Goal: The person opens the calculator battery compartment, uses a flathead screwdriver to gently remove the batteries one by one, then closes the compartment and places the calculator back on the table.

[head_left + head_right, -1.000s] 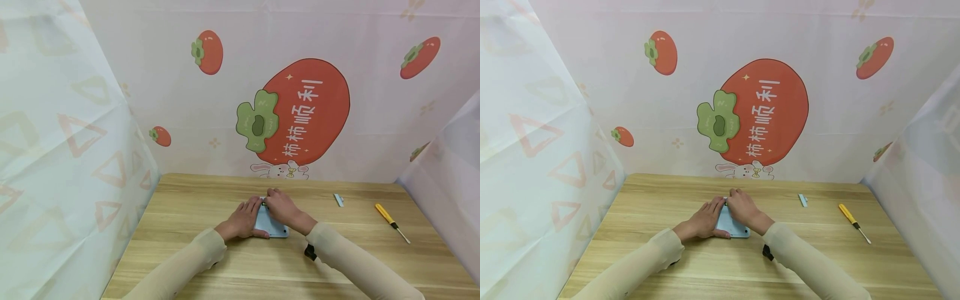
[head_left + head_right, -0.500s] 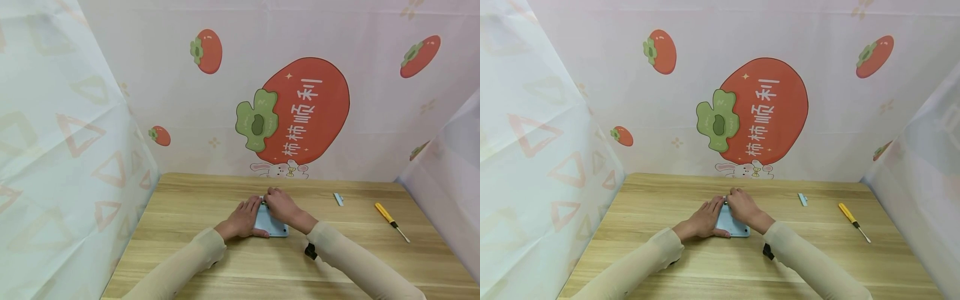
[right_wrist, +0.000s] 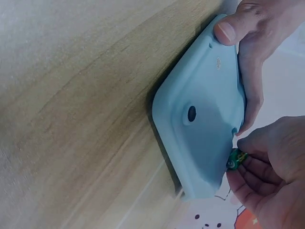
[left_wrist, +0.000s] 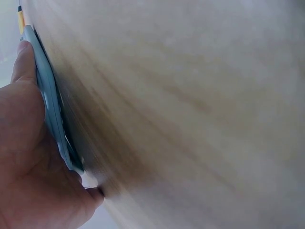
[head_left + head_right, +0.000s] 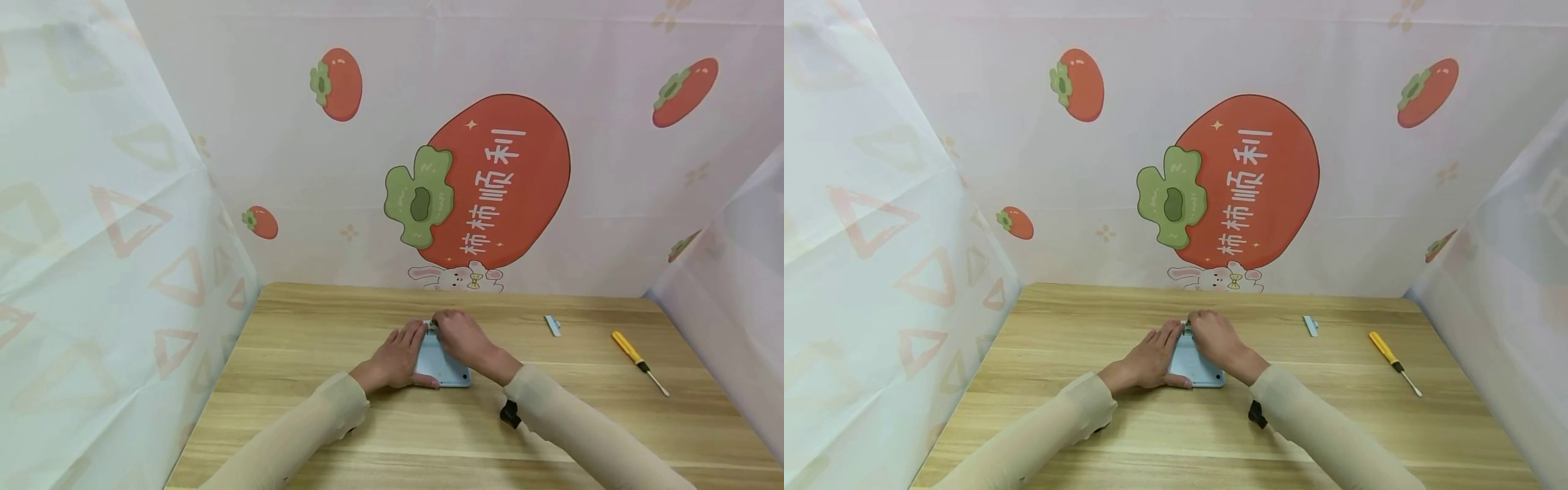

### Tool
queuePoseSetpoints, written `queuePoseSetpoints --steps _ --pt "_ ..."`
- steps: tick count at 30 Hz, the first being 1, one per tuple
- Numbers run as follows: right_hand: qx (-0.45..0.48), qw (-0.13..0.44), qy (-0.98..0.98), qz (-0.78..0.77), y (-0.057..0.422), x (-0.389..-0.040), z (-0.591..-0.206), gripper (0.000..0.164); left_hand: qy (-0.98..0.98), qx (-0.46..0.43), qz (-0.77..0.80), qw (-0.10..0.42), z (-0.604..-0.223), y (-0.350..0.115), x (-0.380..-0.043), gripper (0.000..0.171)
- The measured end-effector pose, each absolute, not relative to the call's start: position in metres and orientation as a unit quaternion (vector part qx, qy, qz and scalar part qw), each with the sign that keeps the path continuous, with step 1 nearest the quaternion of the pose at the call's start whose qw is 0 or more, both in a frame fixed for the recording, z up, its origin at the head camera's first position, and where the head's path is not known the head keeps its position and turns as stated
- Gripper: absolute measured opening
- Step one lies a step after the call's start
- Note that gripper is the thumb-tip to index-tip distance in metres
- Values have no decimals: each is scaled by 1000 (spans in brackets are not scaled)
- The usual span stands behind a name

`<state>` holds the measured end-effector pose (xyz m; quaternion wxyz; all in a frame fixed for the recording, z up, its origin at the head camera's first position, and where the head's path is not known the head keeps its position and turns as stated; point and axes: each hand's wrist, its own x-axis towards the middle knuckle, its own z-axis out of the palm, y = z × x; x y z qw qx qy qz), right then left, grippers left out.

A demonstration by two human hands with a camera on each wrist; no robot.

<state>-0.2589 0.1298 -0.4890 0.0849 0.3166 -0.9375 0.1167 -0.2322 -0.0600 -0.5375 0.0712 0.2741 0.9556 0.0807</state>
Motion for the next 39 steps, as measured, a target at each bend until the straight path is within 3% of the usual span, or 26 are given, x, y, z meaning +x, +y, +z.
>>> queuePoseSetpoints --steps 7,24,39 --pt "303 96 -934 161 131 -261 -492 12 955 277 80 70 -530 -60 -228 121" --pt "193 42 -925 324 134 -267 -493 19 957 272 70 69 -525 -60 -226 121" --pt "39 -140 -783 605 141 -272 -486 32 956 273 81 74 -526 -61 -226 121"
